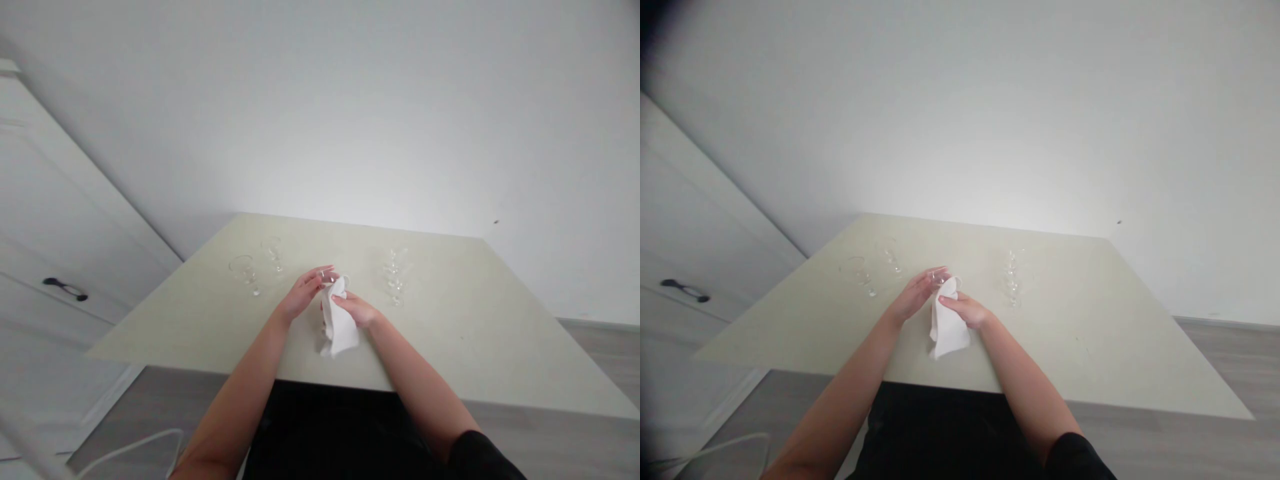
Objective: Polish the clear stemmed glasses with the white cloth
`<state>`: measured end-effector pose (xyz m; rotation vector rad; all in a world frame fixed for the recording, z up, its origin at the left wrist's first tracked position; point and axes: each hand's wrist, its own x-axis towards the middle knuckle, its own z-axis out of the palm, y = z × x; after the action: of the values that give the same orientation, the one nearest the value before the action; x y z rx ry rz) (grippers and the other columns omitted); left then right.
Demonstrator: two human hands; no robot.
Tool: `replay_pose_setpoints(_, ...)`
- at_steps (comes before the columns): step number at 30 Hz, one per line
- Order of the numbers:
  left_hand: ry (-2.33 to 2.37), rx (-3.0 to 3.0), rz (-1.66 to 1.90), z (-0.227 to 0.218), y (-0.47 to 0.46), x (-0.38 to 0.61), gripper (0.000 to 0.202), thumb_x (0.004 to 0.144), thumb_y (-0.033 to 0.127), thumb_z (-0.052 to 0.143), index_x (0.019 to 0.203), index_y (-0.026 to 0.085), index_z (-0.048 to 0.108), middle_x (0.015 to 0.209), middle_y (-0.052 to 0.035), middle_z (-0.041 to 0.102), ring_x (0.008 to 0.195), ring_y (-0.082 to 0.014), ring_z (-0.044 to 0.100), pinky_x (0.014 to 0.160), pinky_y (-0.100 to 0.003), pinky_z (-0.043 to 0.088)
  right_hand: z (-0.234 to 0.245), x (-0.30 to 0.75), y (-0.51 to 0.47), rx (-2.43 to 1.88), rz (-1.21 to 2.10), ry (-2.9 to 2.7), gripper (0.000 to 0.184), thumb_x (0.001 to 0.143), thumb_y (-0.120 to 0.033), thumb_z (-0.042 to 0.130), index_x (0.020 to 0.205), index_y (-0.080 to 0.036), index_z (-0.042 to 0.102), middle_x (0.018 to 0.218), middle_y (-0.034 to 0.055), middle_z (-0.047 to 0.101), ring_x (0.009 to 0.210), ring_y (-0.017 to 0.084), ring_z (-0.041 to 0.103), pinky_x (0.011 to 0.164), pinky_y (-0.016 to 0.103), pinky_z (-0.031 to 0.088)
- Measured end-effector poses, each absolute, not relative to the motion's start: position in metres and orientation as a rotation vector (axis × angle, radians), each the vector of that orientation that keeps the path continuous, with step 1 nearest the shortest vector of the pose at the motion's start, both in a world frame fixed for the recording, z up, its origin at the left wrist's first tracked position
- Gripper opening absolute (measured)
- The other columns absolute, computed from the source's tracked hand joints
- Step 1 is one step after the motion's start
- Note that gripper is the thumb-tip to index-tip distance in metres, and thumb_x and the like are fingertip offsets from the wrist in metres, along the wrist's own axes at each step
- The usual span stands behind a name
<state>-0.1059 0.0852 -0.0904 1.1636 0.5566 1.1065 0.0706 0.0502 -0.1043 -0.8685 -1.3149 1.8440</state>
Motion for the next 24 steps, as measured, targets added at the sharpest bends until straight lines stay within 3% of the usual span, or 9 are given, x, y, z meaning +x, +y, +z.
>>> replay_pose_setpoints(3, 0.582, 1.174, 1.125, -0.090, 0.085, -0.104, 0.059, 0.080, 0.056, 0.078, 0.126, 0.019, 0.071, 0.120, -0.0121, 0.074, 0.107, -0.0252, 0.069, 0.092, -0.035, 0.050, -0.103, 0.069, 0.050, -0.889, 1.768, -1.263, 0.064, 0.067, -0.077, 0.074, 0.089, -0.018, 0.066, 0.078, 0.0044, 0.070, 0.066, 0.018, 0.063, 0.063, 0.032, 0.053)
replay_pose_setpoints(6, 0.695, 1.256, 1.182, -0.093, 0.089, -0.103, 0.063, 0.072, 0.052, 0.087, 0.123, 0.018, 0.072, 0.114, -0.0097, 0.075, 0.101, -0.0234, 0.069, 0.088, -0.032, 0.050, -0.101, 0.062, 0.053, -0.945, 1.541, -1.351, 0.048, 0.070, -0.062, 0.080, 0.086, -0.018, 0.069, 0.082, 0.0040, 0.070, 0.077, 0.019, 0.063, 0.073, 0.032, 0.053)
replay_pose_setpoints(9, 0.681, 1.292, 1.179, -0.095, 0.091, -0.106, 0.069, 0.065, 0.050, 0.092, 0.122, 0.016, 0.072, 0.109, -0.0091, 0.076, 0.098, -0.0234, 0.070, 0.087, -0.032, 0.051, -0.100, 0.062, 0.053, -0.927, 1.540, -1.393, 0.041, 0.071, -0.051, 0.083, 0.091, -0.019, 0.070, 0.086, 0.0015, 0.070, 0.082, 0.018, 0.063, 0.078, 0.031, 0.052)
replay_pose_setpoints(15, 0.420, 1.177, 1.034, -0.091, 0.082, -0.108, 0.072, 0.072, 0.055, 0.086, 0.131, 0.019, 0.067, 0.121, -0.0145, 0.074, 0.109, -0.0280, 0.070, 0.095, -0.038, 0.052, -0.107, 0.074, 0.046, -0.848, 1.991, -1.208, 0.060, 0.061, -0.069, 0.083, 0.085, -0.018, 0.064, 0.069, 0.0012, 0.066, 0.059, 0.016, 0.059, 0.058, 0.029, 0.049)
replay_pose_setpoints(21, 0.654, 1.177, 1.214, -0.095, 0.090, -0.104, 0.064, 0.064, 0.048, 0.093, 0.117, 0.018, 0.074, 0.108, -0.0083, 0.077, 0.096, -0.0211, 0.071, 0.086, -0.030, 0.052, -0.108, 0.058, 0.054, -1.026, 1.426, -1.407, 0.033, 0.076, -0.049, 0.080, 0.087, -0.020, 0.069, 0.080, 0.0006, 0.071, 0.076, 0.018, 0.064, 0.071, 0.029, 0.052)
replay_pose_setpoints(24, 0.660, 1.148, 1.222, -0.094, 0.091, -0.105, 0.063, 0.064, 0.053, 0.091, 0.114, 0.016, 0.076, 0.107, -0.0097, 0.078, 0.095, -0.0227, 0.071, 0.085, -0.031, 0.053, -0.104, 0.058, 0.052, -0.936, 1.568, -1.371, 0.034, 0.075, -0.049, 0.081, 0.088, -0.019, 0.071, 0.080, 0.0003, 0.072, 0.075, 0.017, 0.065, 0.073, 0.029, 0.053)
